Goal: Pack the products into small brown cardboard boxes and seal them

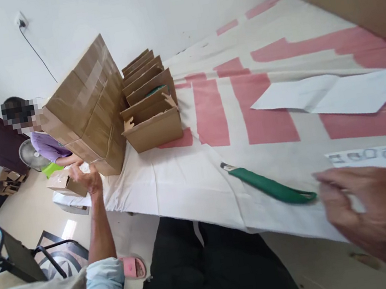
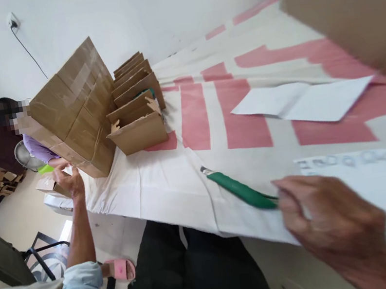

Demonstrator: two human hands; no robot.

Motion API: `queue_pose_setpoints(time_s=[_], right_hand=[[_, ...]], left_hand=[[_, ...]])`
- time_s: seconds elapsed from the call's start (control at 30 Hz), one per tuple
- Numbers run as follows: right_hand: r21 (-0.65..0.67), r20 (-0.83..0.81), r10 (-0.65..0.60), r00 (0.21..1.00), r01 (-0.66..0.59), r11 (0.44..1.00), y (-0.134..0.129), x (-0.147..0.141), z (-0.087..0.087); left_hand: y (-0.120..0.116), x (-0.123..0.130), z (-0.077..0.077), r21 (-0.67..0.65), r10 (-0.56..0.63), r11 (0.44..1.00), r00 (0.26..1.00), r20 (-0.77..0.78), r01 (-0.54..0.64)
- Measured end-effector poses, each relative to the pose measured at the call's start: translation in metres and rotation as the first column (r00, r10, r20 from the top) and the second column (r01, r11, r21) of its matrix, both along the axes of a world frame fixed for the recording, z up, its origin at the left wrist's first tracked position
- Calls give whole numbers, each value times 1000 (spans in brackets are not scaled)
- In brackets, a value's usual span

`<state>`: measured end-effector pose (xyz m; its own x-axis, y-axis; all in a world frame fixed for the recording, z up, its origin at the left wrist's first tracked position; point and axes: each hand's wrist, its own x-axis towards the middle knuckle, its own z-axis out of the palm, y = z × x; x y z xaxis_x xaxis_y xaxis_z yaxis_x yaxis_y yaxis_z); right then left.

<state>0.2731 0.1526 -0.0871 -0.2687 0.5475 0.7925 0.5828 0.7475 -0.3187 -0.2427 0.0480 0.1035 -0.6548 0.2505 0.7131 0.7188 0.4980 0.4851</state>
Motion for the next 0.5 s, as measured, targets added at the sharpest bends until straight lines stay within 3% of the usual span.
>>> queue_pose_setpoints(time_s=[0.1, 0.23, 0.27, 0.33, 0.4, 0.43, 0.5], right_hand=[[248, 39, 94, 995, -101, 964, -1, -46, 28], [266, 97, 118, 988, -140, 954, -8, -61, 46], [255, 111, 123, 986, -148, 955, -8, -61, 46], [233, 138, 137, 981, -167, 958, -8, -60, 44], [211, 153, 147, 977, -177, 961, -6, -61, 39], [200, 154, 147, 977, -177, 964, -5, -63, 37], [171, 151, 146, 978, -171, 970, -4, -65, 31]], left_hand=[[-21, -34, 22, -233, 217, 948, 976, -29, -218], [-43, -80, 41, -553, 223, 801, 972, -76, -227], [-46, -91, 45, -657, 197, 726, 977, -83, -202], [-50, -112, 51, -844, 127, 519, 989, -78, -133], [-51, -130, 56, -943, 56, 330, 998, -34, -51], [-50, -138, 57, -964, 31, 265, 1000, -2, -10], [-49, -150, 57, -979, 2, 198, 998, 56, 55]])
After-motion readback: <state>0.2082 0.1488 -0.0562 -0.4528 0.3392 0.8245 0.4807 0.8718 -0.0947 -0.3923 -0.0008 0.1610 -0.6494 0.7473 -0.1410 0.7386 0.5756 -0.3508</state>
